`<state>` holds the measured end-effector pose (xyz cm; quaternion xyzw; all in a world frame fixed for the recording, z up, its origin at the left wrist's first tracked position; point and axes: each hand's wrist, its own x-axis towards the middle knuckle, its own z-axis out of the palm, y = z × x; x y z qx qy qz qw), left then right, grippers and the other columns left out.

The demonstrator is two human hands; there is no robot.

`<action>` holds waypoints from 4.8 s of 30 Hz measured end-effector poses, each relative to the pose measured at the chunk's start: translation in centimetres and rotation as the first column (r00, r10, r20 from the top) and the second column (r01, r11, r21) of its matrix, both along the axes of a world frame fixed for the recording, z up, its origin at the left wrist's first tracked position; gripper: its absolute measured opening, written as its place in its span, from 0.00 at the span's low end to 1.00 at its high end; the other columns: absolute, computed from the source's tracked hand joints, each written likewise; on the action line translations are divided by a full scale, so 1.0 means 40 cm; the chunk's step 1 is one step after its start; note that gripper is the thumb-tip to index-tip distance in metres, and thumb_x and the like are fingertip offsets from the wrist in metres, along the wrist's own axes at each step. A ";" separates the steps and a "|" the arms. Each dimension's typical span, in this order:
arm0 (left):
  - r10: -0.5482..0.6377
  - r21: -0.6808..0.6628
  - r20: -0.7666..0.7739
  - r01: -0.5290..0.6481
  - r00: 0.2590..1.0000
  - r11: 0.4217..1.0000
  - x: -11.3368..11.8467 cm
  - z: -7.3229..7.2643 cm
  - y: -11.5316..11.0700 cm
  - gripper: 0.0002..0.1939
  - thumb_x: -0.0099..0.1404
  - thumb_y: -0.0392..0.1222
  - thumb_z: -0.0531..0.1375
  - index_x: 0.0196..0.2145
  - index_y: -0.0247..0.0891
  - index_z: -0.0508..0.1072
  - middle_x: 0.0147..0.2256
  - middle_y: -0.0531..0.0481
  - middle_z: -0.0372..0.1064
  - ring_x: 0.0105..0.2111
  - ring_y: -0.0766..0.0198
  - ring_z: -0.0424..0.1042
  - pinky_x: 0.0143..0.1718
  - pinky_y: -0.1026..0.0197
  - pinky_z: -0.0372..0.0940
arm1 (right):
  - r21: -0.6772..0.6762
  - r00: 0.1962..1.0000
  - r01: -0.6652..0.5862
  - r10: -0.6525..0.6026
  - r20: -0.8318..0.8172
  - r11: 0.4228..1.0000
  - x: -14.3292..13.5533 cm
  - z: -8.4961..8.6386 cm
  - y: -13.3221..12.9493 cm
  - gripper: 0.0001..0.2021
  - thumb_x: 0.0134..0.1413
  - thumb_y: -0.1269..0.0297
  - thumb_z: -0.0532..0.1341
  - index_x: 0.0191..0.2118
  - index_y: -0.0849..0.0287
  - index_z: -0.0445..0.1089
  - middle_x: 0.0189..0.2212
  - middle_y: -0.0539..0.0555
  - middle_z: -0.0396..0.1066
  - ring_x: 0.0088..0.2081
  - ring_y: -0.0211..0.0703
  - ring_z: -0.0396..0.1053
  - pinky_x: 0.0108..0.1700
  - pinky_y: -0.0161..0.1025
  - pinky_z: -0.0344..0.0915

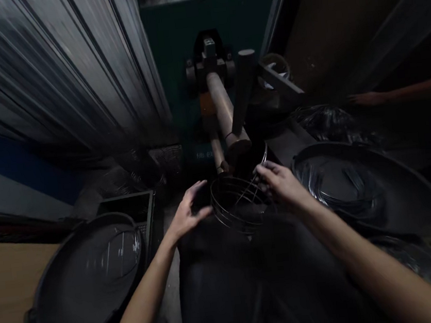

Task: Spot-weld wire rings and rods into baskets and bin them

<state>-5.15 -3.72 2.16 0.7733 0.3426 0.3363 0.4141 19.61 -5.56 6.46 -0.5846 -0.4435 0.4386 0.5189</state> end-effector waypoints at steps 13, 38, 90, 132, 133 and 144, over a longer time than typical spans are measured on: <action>-0.019 -0.245 0.106 0.045 0.994 0.969 0.133 0.105 -0.172 0.20 0.68 0.52 0.51 0.38 0.35 0.76 0.32 0.50 0.71 0.33 0.66 0.68 0.36 0.67 0.61 | 0.312 0.564 -0.304 -0.094 0.821 0.900 0.118 0.035 -0.277 0.15 0.63 0.62 0.53 0.53 0.57 0.68 0.46 0.59 0.71 0.46 0.46 0.70 0.48 0.43 0.67; 0.247 0.481 -0.267 -0.093 0.931 0.872 0.071 -0.106 -0.217 0.20 0.70 0.43 0.48 0.57 0.40 0.65 0.42 0.47 0.76 0.34 0.64 0.77 0.36 0.66 0.70 | -0.183 0.262 -0.424 0.314 0.913 0.887 0.101 -0.022 -0.330 0.21 0.62 0.70 0.51 0.60 0.61 0.61 0.40 0.59 0.74 0.36 0.44 0.72 0.36 0.36 0.66; 0.156 0.249 -0.467 -0.040 0.871 0.968 0.096 0.069 0.024 0.17 0.70 0.48 0.50 0.49 0.41 0.73 0.32 0.49 0.76 0.30 0.63 0.74 0.30 0.67 0.61 | -0.269 -0.100 -0.333 0.250 0.963 0.904 0.035 0.005 -0.052 0.22 0.60 0.72 0.47 0.59 0.55 0.59 0.35 0.57 0.75 0.30 0.48 0.73 0.24 0.36 0.55; 0.189 0.259 -0.481 -0.068 0.856 0.964 0.094 0.115 0.095 0.14 0.69 0.43 0.51 0.38 0.37 0.75 0.28 0.50 0.72 0.26 0.66 0.66 0.29 0.65 0.53 | -0.224 0.076 -0.307 0.259 0.963 0.925 0.023 0.022 0.045 0.15 0.67 0.59 0.46 0.42 0.57 0.68 0.27 0.56 0.72 0.27 0.44 0.68 0.25 0.36 0.45; 0.190 0.255 -0.486 -0.069 0.853 0.964 0.094 0.114 0.094 0.14 0.69 0.43 0.51 0.38 0.37 0.75 0.28 0.49 0.72 0.26 0.66 0.66 0.29 0.65 0.53 | -0.226 0.075 -0.306 0.260 0.963 0.925 0.024 0.021 0.046 0.15 0.67 0.59 0.46 0.42 0.57 0.68 0.27 0.56 0.72 0.26 0.44 0.68 0.25 0.36 0.45; 0.157 0.209 -0.460 -0.065 0.874 0.976 0.119 0.107 0.094 0.14 0.69 0.43 0.51 0.41 0.37 0.75 0.30 0.49 0.73 0.27 0.66 0.68 0.29 0.66 0.54 | -0.223 0.093 -0.288 0.259 0.961 0.931 0.050 0.014 0.042 0.15 0.65 0.58 0.47 0.40 0.57 0.68 0.25 0.56 0.70 0.25 0.45 0.66 0.24 0.36 0.45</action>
